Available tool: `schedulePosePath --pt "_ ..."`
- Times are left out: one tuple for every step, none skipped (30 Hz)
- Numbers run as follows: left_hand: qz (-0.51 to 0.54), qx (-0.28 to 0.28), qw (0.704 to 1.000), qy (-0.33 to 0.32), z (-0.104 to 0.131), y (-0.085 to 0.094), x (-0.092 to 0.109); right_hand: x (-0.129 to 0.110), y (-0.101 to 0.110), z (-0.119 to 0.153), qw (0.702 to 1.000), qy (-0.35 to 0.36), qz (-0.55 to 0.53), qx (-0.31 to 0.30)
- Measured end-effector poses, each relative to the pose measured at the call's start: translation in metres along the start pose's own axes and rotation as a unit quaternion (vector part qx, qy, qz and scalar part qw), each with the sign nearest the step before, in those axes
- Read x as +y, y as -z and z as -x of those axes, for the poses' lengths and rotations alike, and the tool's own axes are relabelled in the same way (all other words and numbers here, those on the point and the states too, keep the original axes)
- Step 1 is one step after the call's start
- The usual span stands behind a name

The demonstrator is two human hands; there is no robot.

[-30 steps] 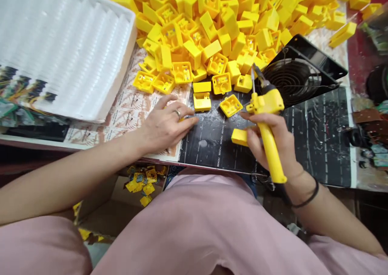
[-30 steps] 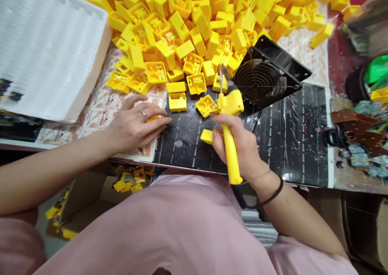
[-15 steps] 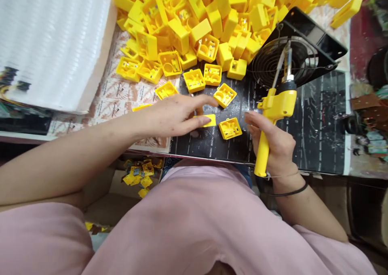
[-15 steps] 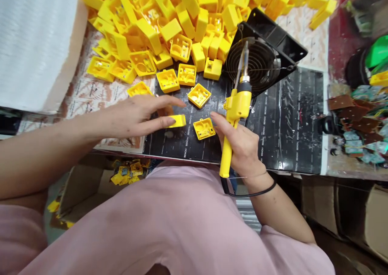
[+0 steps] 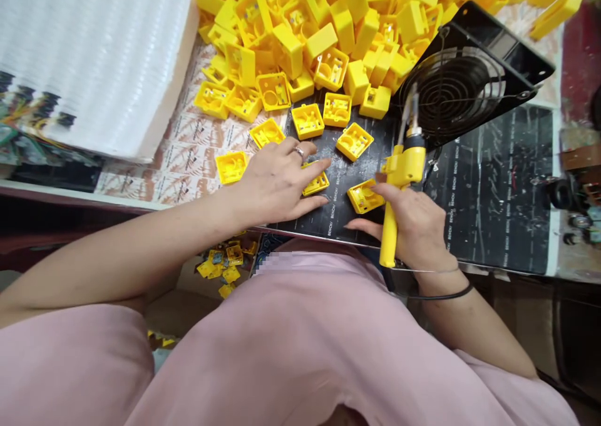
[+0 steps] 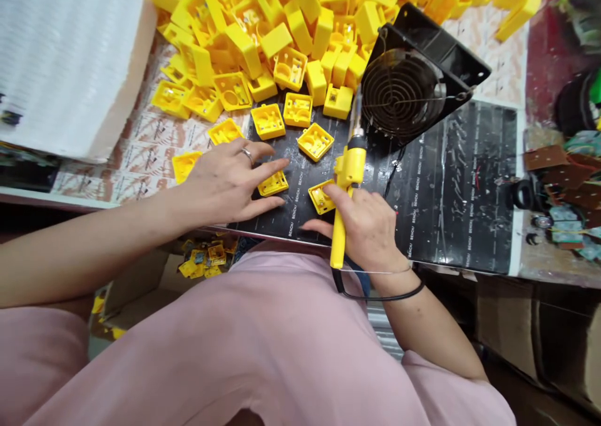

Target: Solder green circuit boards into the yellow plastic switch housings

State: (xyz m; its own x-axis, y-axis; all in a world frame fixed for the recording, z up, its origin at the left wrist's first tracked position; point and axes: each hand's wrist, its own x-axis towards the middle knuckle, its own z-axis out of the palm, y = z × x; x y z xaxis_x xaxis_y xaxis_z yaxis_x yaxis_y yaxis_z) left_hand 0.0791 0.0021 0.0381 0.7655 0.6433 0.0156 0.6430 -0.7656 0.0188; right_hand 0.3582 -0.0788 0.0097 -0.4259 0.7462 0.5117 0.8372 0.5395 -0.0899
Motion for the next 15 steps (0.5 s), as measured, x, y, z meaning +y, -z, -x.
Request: schedulePosePath --pt "0.005 -0.001 1.000 -0.008 0.001 -0.001 0.001 0.001 0.002 0.000 1.000 0.002 -0.005 -0.009" --pt "0.023 -0.007 0.999 -0.029 0.002 0.000 0.002 0.003 0.005 0.000 1.000 0.003 -0.020 -0.023" --pt "0.052 -0.017 0.997 -0.061 0.003 0.000 0.001 0.006 0.007 -0.001 0.999 0.006 -0.040 -0.036" --pt "0.085 -0.028 0.991 -0.103 0.005 0.002 -0.001 0.009 0.008 -0.003 0.997 0.010 -0.064 -0.050" --pt "0.117 -0.041 0.982 -0.144 0.007 0.003 -0.003 0.013 0.009 -0.005 0.993 0.017 -0.093 -0.065" --pt "0.143 -0.053 0.972 -0.178 0.011 0.005 -0.006 0.016 0.009 -0.007 0.988 0.024 -0.124 -0.083" --pt "0.165 -0.059 0.965 -0.198 0.016 0.006 -0.009 0.019 0.008 -0.009 0.982 0.033 -0.155 -0.103" --pt "0.182 -0.051 0.962 -0.199 0.021 0.006 -0.011 0.020 0.007 -0.011 0.976 0.040 -0.180 -0.120" --pt "0.196 -0.025 0.963 -0.185 0.028 0.005 -0.012 0.021 0.004 -0.012 0.971 0.046 -0.196 -0.129" --pt "0.205 0.015 0.966 -0.155 0.034 0.003 -0.012 0.020 0.001 -0.013 0.970 0.048 -0.202 -0.129" --pt "0.205 0.059 0.970 -0.115 0.040 0.000 -0.011 0.018 -0.002 -0.014 0.971 0.048 -0.201 -0.118" --pt "0.199 0.099 0.972 -0.076 0.045 -0.004 -0.007 0.015 -0.005 -0.014 0.974 0.047 -0.199 -0.101" --pt "0.188 0.127 0.973 -0.045 0.049 -0.009 -0.002 0.012 -0.008 -0.013 0.976 0.045 -0.195 -0.080" --pt "0.177 0.141 0.974 -0.026 0.052 -0.015 0.005 0.008 -0.011 -0.012 0.979 0.042 -0.192 -0.061" --pt "0.167 0.143 0.975 -0.015 0.053 -0.021 0.013 0.003 -0.014 -0.011 0.980 0.039 -0.189 -0.048"
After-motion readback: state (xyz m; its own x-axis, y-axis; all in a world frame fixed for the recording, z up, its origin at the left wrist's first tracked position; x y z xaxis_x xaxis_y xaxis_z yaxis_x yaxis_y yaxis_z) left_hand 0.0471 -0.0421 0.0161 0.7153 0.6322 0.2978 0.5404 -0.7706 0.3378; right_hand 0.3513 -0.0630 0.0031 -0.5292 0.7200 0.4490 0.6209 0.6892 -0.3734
